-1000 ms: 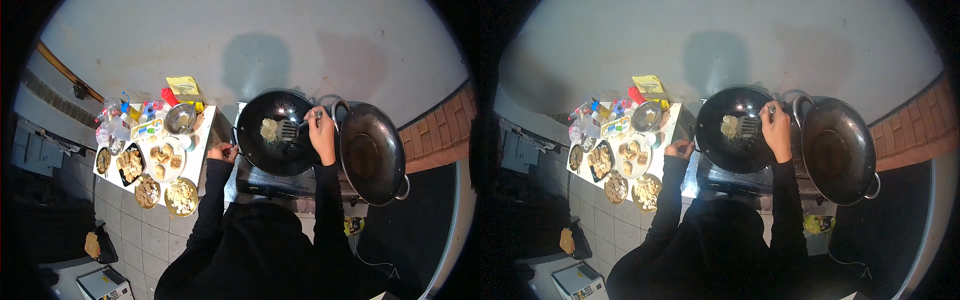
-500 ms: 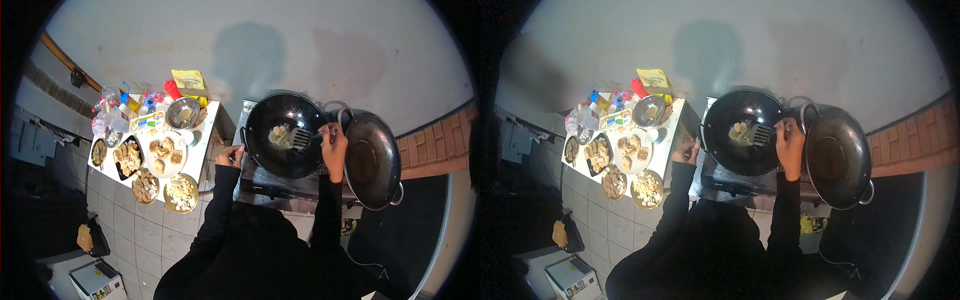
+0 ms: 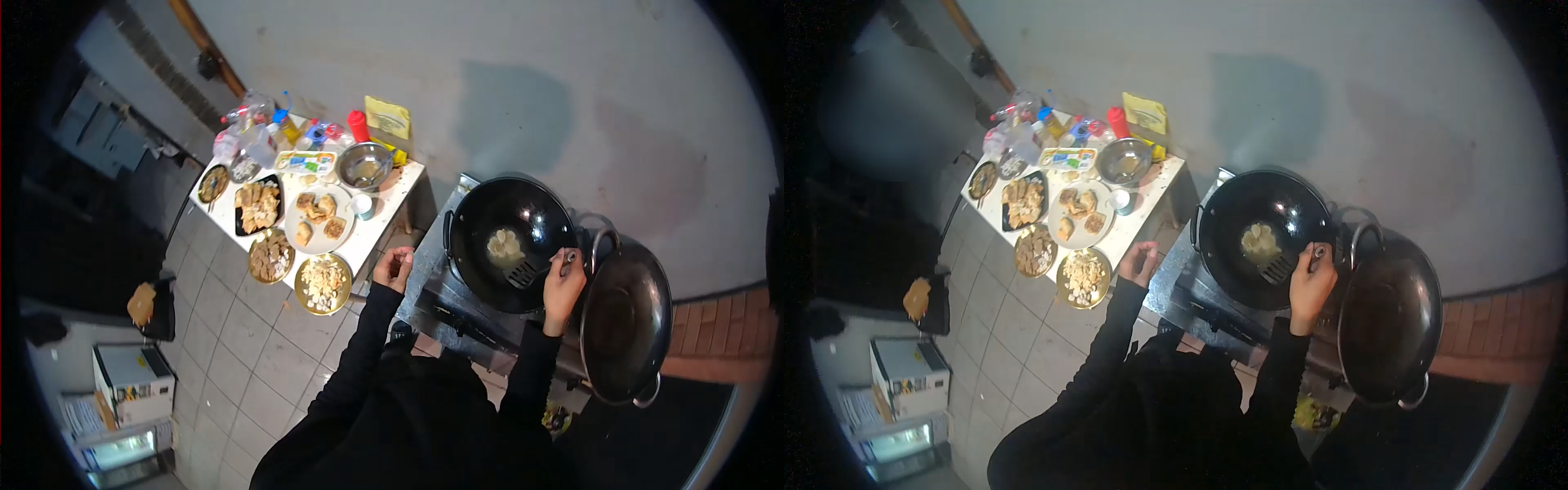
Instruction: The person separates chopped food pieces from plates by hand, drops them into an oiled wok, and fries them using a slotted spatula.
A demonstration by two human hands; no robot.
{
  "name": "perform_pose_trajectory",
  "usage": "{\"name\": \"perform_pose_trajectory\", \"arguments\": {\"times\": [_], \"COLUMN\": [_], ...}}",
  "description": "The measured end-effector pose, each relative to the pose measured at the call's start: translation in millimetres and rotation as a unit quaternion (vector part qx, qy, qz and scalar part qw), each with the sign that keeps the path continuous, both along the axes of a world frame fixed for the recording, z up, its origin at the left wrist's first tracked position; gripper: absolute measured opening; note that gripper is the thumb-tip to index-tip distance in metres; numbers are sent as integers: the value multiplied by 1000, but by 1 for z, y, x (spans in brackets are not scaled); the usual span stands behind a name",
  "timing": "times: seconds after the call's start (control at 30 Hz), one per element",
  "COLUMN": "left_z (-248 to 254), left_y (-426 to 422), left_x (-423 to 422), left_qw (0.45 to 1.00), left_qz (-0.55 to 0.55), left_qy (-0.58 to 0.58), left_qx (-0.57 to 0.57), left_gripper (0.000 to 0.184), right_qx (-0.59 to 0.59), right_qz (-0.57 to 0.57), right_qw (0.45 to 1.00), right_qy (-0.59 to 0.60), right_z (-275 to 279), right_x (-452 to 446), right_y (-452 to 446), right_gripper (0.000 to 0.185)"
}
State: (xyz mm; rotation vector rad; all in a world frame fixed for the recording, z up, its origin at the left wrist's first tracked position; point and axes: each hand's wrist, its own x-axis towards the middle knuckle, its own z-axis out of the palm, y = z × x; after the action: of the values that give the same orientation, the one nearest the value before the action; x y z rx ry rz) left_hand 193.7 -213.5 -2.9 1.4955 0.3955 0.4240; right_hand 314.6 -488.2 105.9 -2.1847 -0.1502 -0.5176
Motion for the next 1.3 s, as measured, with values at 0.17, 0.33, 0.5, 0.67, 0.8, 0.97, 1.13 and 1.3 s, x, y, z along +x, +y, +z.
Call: {"name": "perform_pose_trajectory", "arguments": {"times": [0.17, 0.33, 0.5, 0.67, 0.8, 0.97, 1.13, 1.3], "left_z": [1, 10, 25, 29, 29, 28, 33, 30], "left_y": [-17, -45, -54, -56, -56, -57, -58, -56], "left_x": [21, 37, 43, 47, 49, 49, 51, 53], "left_qw": [992, 977, 964, 940, 935, 928, 932, 929], "left_qz": [104, 173, 206, 200, 210, 209, 204, 191], "left_qy": [-61, -27, 44, 115, 120, 127, 135, 122], "left_qx": [20, 126, 160, 250, 261, 280, 267, 292], "left_gripper": [30, 26, 27, 33, 31, 31, 30, 29], "right_qx": [139, -31, 66, 38, -14, 91, -4, 90], "right_qz": [105, 119, 162, 181, 171, 191, 177, 185], "right_qw": [984, 992, 983, 983, 985, 977, 984, 979], "right_qy": [40, 27, 47, 21, 15, -21, -1, -2], "right_z": [-8, 17, -1, 8, 4, 7, 8, 18], "right_x": [25, 25, 40, 41, 44, 50, 52, 53], "right_y": [5, -9, -9, -22, -19, -20, -16, -16], "right_gripper": [13, 15, 16, 16, 16, 19, 19, 18]}}
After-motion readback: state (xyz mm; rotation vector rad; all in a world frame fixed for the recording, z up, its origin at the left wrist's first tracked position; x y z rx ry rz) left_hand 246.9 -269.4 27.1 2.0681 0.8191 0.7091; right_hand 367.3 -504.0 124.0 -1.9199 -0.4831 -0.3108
